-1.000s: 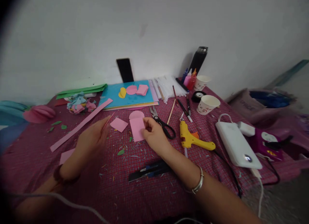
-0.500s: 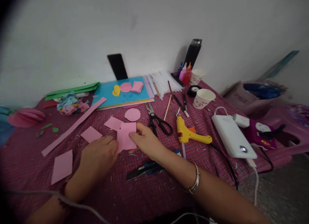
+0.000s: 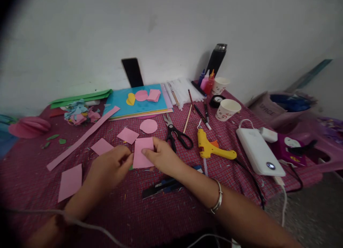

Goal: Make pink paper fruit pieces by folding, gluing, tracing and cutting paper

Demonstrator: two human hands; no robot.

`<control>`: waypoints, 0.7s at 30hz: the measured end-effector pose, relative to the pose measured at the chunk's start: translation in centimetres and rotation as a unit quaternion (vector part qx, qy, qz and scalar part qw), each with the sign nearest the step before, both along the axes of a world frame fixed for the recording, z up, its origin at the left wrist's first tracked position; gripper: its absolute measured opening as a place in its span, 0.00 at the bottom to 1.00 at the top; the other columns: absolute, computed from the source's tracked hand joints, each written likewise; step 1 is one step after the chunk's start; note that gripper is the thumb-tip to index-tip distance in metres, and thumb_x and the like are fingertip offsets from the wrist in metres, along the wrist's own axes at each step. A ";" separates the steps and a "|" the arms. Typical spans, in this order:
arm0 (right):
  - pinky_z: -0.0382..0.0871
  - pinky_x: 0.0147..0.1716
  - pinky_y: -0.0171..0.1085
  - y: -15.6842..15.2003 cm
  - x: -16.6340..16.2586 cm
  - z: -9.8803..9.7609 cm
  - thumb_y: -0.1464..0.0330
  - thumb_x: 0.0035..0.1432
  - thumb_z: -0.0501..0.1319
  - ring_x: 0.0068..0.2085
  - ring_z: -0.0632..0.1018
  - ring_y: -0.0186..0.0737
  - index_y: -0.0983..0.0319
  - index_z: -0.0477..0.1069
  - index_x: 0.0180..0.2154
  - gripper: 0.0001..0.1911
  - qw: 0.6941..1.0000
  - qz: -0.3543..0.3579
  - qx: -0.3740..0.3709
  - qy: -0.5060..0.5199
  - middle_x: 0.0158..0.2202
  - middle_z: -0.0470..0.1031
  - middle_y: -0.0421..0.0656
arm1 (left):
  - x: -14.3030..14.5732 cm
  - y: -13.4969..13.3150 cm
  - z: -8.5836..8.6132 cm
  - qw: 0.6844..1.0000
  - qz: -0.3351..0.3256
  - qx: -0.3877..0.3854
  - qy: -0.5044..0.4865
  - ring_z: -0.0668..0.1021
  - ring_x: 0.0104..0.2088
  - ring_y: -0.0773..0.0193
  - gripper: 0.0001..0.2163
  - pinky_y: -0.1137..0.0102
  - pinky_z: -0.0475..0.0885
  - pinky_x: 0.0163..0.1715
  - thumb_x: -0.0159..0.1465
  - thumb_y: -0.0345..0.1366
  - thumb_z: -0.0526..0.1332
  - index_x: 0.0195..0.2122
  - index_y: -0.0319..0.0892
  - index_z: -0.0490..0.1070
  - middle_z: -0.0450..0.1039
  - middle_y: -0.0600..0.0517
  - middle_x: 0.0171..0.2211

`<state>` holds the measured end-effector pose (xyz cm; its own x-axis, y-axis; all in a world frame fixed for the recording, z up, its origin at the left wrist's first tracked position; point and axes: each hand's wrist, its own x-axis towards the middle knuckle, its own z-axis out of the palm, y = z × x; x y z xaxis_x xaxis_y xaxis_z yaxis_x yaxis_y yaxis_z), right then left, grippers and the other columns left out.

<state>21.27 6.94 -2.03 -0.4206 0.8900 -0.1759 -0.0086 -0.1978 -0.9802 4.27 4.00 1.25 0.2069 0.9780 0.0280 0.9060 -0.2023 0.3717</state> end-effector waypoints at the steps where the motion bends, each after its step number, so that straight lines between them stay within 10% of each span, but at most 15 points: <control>1: 0.65 0.17 0.31 0.1 0.1 -0.1 0.66 0.55 0.58 0.22 0.67 0.31 0.62 0.65 0.38 0.09 1.000 0.006 0.000 0.003 0.26 0.66 0.36 | -0.4 0.1 0.1 0.994 0.026 -0.043 -0.101 0.72 0.24 0.63 0.10 0.70 0.64 0.24 0.63 0.36 0.52 0.25 0.42 0.66 0.69 0.52 0.23; 7: 0.65 0.29 0.32 -0.1 0.1 -0.3 0.69 0.54 0.59 0.30 0.69 0.32 0.64 0.67 0.36 0.06 0.995 0.065 0.076 -0.005 0.30 0.68 0.38 | -1.3 -0.7 -0.9 0.864 0.074 -0.257 -0.426 0.65 0.15 0.72 0.09 0.76 0.60 0.15 0.58 0.42 0.60 0.28 0.42 0.66 0.66 0.59 0.18; 21: 0.58 0.19 0.29 0.0 0.3 -0.3 0.64 0.61 0.52 0.20 0.63 0.30 0.60 0.56 0.23 0.14 0.989 0.030 0.106 -0.094 0.20 0.56 0.33 | -1.1 -1.6 -3.1 0.742 0.179 -0.203 -0.613 0.63 0.16 0.75 0.15 0.78 0.58 0.18 0.51 0.37 0.69 0.17 0.39 0.63 0.63 0.60 0.14</control>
